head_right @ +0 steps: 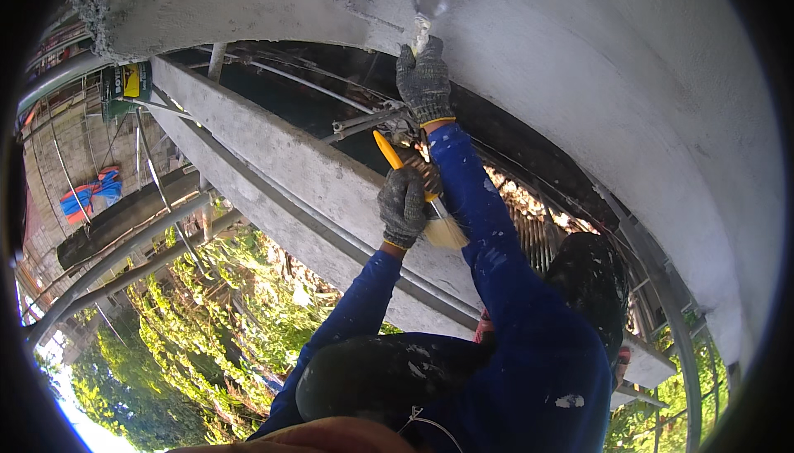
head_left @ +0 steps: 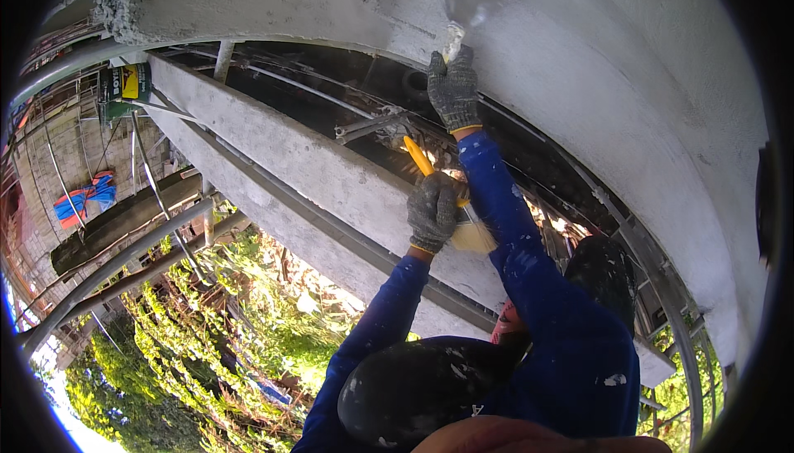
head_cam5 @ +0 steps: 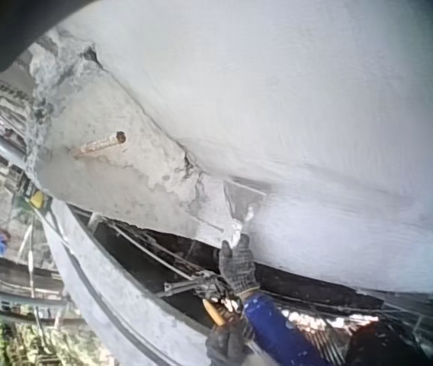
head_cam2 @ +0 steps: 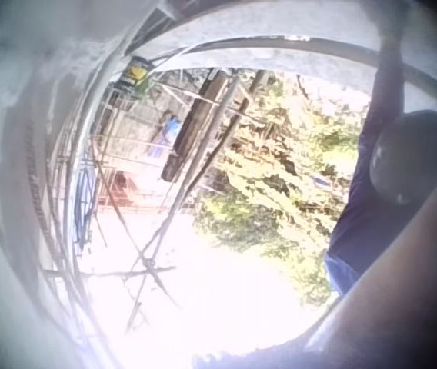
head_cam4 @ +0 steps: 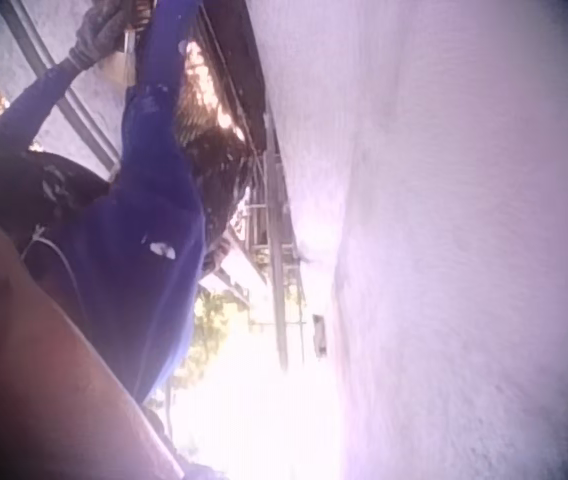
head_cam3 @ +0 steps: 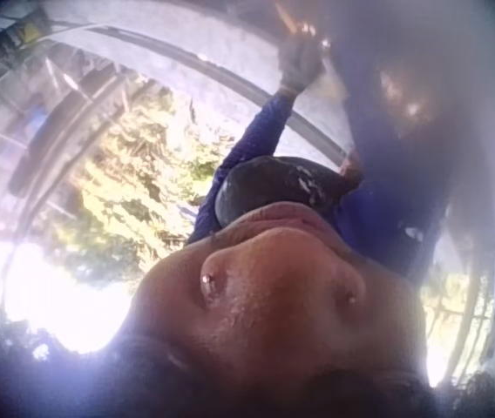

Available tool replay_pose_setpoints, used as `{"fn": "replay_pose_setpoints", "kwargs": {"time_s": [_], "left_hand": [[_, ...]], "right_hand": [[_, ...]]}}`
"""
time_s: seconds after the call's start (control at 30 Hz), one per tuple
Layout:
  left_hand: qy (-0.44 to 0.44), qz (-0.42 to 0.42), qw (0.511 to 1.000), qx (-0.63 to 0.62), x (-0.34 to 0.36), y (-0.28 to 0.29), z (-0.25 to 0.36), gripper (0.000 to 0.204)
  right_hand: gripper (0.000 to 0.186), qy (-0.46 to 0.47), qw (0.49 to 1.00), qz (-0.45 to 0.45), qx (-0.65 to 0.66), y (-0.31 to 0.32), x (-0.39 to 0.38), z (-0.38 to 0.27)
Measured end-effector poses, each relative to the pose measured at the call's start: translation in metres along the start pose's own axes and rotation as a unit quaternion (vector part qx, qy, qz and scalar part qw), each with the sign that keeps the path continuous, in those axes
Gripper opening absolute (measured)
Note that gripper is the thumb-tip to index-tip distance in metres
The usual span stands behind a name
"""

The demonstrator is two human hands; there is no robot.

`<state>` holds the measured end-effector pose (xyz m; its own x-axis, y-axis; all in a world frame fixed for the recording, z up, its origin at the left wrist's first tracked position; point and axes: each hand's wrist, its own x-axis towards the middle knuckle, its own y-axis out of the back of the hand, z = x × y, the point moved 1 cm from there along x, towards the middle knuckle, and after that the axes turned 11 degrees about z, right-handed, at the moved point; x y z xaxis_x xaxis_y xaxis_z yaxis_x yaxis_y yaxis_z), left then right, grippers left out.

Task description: The person applies plaster to a curved ceiling using a trowel and brush while standing on scaffolding. They smooth the surface, then use a roller to apply a liquid coating to the same area.

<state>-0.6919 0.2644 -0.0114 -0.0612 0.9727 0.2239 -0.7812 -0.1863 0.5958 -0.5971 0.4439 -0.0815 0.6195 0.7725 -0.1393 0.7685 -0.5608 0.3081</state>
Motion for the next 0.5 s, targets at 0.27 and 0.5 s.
{"fn": "replay_pose_setpoints", "kwargs": {"time_s": [0.27,0.5], "left_hand": [[0.016,-0.026,1.000,0.005,-0.002,-0.003,-0.001,0.022],[-0.014,-0.007,1.000,-0.013,-0.009,0.003,-0.002,0.021]], "right_hand": [[0.044,0.041,0.997,0.001,-0.068,-0.005,0.010,0.021],[0.040,0.023,0.997,0.078,0.001,0.001,0.001,0.005]]}}
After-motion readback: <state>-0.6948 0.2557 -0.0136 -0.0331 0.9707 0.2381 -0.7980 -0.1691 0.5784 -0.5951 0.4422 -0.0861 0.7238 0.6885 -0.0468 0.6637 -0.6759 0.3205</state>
